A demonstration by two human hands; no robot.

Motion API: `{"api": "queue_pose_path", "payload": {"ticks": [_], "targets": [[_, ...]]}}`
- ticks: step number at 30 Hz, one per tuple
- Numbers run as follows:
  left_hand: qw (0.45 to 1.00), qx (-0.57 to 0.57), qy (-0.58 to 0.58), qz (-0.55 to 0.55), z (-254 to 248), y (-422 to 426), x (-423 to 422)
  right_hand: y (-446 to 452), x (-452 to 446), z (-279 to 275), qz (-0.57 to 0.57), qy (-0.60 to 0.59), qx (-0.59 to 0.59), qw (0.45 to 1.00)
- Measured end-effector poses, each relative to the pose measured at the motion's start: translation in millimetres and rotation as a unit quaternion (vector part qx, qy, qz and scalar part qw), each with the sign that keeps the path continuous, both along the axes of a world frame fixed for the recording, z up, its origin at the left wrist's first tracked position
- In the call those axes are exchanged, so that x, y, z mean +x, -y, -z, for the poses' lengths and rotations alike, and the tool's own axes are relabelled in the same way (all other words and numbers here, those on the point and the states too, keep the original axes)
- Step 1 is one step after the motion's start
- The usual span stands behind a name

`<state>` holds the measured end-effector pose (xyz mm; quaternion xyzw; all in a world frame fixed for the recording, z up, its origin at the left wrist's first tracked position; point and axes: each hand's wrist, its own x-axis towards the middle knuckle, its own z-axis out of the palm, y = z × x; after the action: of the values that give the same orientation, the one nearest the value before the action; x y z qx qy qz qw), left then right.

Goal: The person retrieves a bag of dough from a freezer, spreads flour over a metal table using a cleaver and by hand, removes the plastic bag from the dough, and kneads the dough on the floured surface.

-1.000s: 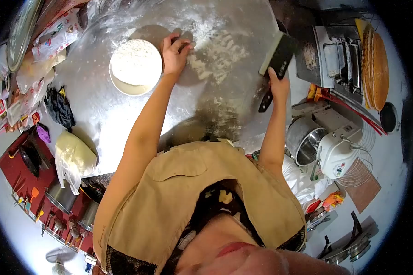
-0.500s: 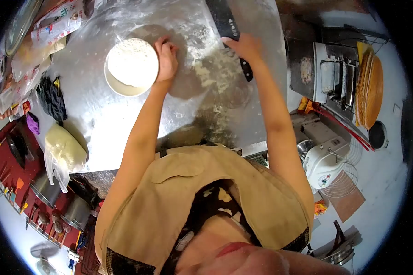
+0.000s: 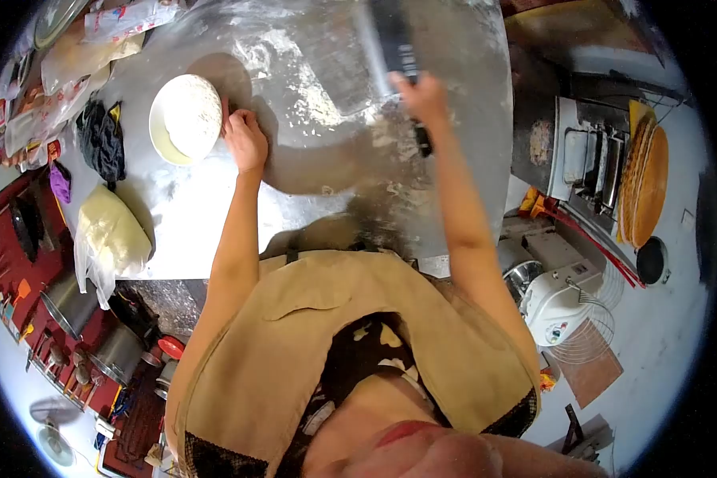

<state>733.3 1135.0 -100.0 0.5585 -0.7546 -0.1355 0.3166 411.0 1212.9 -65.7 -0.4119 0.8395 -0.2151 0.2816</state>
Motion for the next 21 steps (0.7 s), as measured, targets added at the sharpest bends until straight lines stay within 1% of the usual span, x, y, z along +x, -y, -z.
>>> {"api": "queue_pose_path", "payload": {"ticks": [1, 3, 5, 6, 8, 9, 10, 11, 12, 13, 15, 16, 17, 19, 20, 21], "targets": [[1.0, 0.006, -0.004, 0.001, 0, 1, 2, -3, -23, -13, 0.056, -0.014, 0.013, 0.998], [0.999, 0.026, -0.006, -0.02, -1, 1, -3, -18, -79, -7, 0.147, 0.0, -0.029, 0.989], [0.998, 0.044, -0.006, -0.045, 0, 3, -4, -20, -98, -42, 0.205, 0.075, 0.006, 0.976], [0.998, 0.042, 0.005, -0.039, 2, 2, -3, -17, -103, -37, 0.2, 0.073, 0.006, 0.977], [0.998, 0.04, 0.018, -0.033, 2, 5, -3, -11, -108, -18, 0.118, 0.029, 0.011, 0.993], [0.998, 0.034, 0.028, -0.039, 0, 4, -4, -6, -94, -9, 0.109, 0.047, 0.019, 0.993], [0.998, 0.027, 0.035, -0.042, -2, 2, -6, 5, -74, -7, 0.039, -0.004, 0.045, 0.998], [0.998, 0.024, 0.033, -0.042, -3, 2, -7, 12, -52, -7, 0.016, 0.04, 0.055, 0.998], [0.998, 0.014, 0.041, -0.041, -2, 4, -7, 17, -33, 15, -0.003, -0.037, -0.012, 0.999], [0.998, 0.005, 0.052, -0.039, -1, 4, -5, 24, -3, 13, -0.012, -0.059, -0.008, 0.998], [0.998, 0.004, 0.05, -0.041, -3, 2, -3, 36, 45, -7, -0.063, -0.032, 0.107, 0.992], [0.998, 0.006, 0.043, -0.043, -3, 3, -5, 39, 63, -19, -0.07, 0.004, 0.137, 0.988], [0.998, -0.005, 0.036, -0.043, -2, 2, -6, 40, 70, -8, -0.1, -0.019, 0.115, 0.988], [0.999, 0.001, 0.029, -0.03, -5, 0, -3, 38, 63, 1, -0.071, -0.01, 0.034, 0.997], [0.999, -0.007, 0.024, -0.032, -4, 1, -2, 38, 49, 4, -0.001, 0.082, 0.016, 0.996], [0.999, 0.014, 0.025, -0.039, -4, 1, -2, 38, 24, -4, 0.014, 0.037, 0.042, 0.998]]}}
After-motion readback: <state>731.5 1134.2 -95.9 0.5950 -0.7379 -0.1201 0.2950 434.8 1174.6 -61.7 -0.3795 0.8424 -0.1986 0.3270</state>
